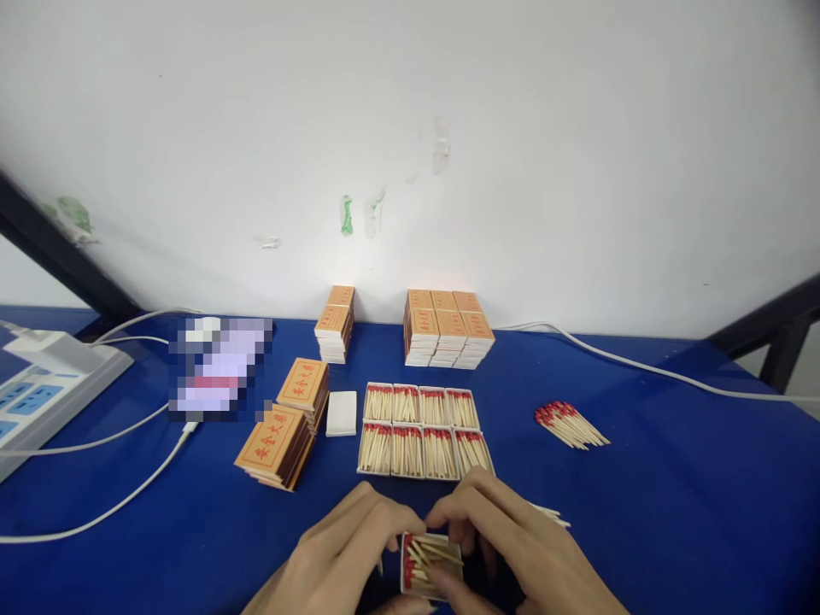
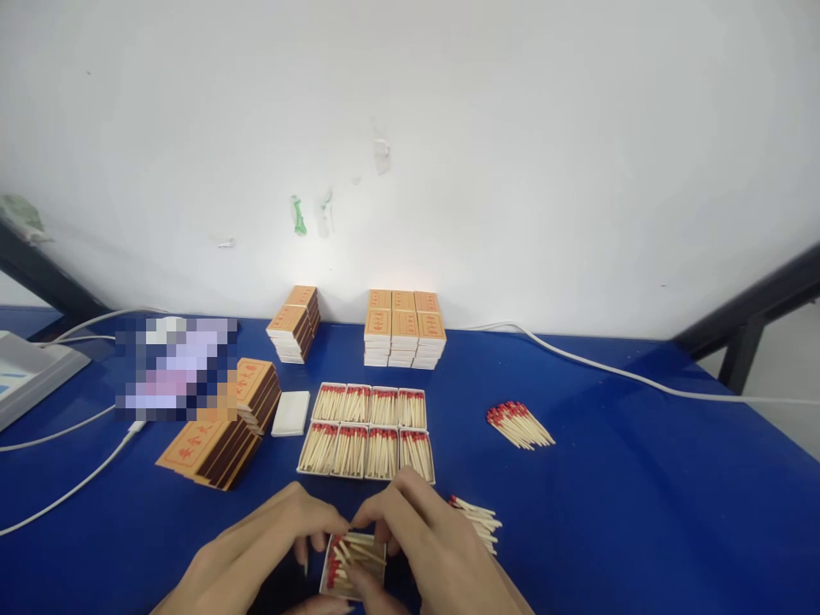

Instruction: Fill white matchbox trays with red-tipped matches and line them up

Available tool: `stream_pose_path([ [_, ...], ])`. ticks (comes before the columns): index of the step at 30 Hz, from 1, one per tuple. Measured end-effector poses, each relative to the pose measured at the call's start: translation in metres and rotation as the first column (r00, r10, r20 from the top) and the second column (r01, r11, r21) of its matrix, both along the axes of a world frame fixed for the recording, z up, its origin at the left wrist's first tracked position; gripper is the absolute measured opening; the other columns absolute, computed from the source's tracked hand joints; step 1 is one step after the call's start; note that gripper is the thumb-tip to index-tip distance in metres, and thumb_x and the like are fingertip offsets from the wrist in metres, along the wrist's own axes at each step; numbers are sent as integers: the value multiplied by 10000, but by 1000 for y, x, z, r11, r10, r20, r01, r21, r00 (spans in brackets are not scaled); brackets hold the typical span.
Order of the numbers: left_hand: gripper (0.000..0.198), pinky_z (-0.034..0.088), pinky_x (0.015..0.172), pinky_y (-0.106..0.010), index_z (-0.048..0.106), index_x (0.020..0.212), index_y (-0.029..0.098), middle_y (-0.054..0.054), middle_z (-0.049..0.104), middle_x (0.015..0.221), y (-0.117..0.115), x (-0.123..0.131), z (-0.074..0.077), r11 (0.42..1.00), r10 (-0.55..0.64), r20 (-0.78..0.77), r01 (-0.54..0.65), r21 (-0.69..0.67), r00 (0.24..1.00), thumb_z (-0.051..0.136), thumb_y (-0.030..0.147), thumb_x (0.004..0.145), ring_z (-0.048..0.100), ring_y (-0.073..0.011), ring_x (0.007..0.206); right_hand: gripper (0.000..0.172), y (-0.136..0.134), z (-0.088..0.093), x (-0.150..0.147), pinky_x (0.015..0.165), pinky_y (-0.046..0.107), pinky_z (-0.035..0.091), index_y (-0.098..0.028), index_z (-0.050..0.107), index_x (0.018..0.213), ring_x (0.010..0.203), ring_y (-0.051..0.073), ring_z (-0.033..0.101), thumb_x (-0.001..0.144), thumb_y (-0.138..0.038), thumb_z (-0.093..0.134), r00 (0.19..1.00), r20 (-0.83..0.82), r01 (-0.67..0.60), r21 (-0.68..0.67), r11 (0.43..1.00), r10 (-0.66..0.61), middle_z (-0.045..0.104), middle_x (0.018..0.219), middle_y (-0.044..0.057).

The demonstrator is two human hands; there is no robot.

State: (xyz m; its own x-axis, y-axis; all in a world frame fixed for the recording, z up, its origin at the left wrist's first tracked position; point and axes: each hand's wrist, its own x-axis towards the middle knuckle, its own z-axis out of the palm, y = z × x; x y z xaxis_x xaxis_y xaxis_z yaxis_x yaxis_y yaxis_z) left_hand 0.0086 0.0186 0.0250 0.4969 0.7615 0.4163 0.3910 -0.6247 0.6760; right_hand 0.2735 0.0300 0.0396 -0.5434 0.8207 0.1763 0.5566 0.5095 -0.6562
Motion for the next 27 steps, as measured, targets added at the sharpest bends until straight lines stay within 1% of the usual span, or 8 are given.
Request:
stream_pose_path([
  [2, 248, 604, 757, -209, 651, 1343, 282, 24, 770, 1041, 1, 1, 0, 1000, 5, 3, -5, -2, 1000, 780, 397, 1165, 712, -141, 814, 237, 1, 2, 0, 643, 198, 581, -272, 775, 1173, 762, 120, 736, 1010, -103, 742, 1000, -26, -6, 15, 1000, 7, 751, 996, 5],
  [5, 288, 614, 787, -215, 640, 1315, 279, 23, 779, 1063, 1, 2, 1, 1000, -25, -42, 25, -12, 999, 844, 295, 1113, 751, -155, 895, 146, 2, 6, 0, 618, 196, 581, -258, 783, 1143, 773, 123, 759, 1051, -149, 748, 999, -51, -6, 44, 999, 8, 760, 1007, 17],
  [8, 269, 618, 796, -226, 638, 1292, 279, 22, 788, 1079, 1, 1, 3, 999, -28, -52, 26, -27, 998, 840, 287, 1115, 757, -161, 918, 176, 2, 5, -2, 701, 231, 641, -256, 788, 1143, 839, 152, 796, 991, -196, 854, 1000, -24, -8, 73, 997, 9, 768, 1033, 22],
  [11, 243, 620, 784, -231, 644, 1292, 269, 9, 795, 1078, 1, 1, 3, 1000, -29, -38, 29, -11, 999, 821, 294, 1128, 761, -166, 909, 151, 0, 1, -2, 695, 233, 640, -252, 781, 1119, 829, 152, 791, 1014, -143, 785, 1000, 5, -24, 76, 997, 24, 765, 1024, 26],
  [15, 254, 623, 786, -230, 654, 1302, 265, 4, 793, 1066, 1, 1, 2, 999, -39, -26, 40, 8, 999, 830, 291, 1121, 758, -165, 895, 191, 1, 5, -1, 688, 217, 621, -248, 780, 1123, 823, 139, 786, 1082, -99, 668, 999, 16, -52, 60, 997, 51, 765, 1014, 27],
  [20, 325, 611, 826, -230, 644, 1324, 277, 14, 793, 1115, 0, 1, 3, 998, -47, -19, 47, -43, 999, 864, 231, 1089, 745, -166, 942, 129, 1, 15, 2, 772, 243, 659, -261, 797, 1198, 920, 163, 814, 1083, -212, 765, 997, 48, -59, -54, 997, 62, 794, 1098, 38],
  [24, 481, 589, 814, -226, 623, 1408, 298, 23, 741, 1133, -2, 2, 0, 999, -14, -2, 14, -48, 1000, 821, 92, 1020, 669, -152, 891, 385, 0, 14, 8, 926, 278, 682, -301, 780, 1397, 1077, 191, 826, 1027, -319, 885, 995, 71, -61, -188, 980, 76, 796, 1270, 53],
  [27, 642, 573, 750, -231, 609, 1467, 328, 30, 676, 1101, -4, 4, -4, 996, 28, -53, -32, -78, 998, 782, 47, 916, 603, -147, 806, 411, 1, 14, 13, 909, 256, 664, -317, 781, 1417, 1078, 182, 815, 1020, -308, 888, 994, 79, -53, -235, 970, 73, 787, 1285, 44],
])
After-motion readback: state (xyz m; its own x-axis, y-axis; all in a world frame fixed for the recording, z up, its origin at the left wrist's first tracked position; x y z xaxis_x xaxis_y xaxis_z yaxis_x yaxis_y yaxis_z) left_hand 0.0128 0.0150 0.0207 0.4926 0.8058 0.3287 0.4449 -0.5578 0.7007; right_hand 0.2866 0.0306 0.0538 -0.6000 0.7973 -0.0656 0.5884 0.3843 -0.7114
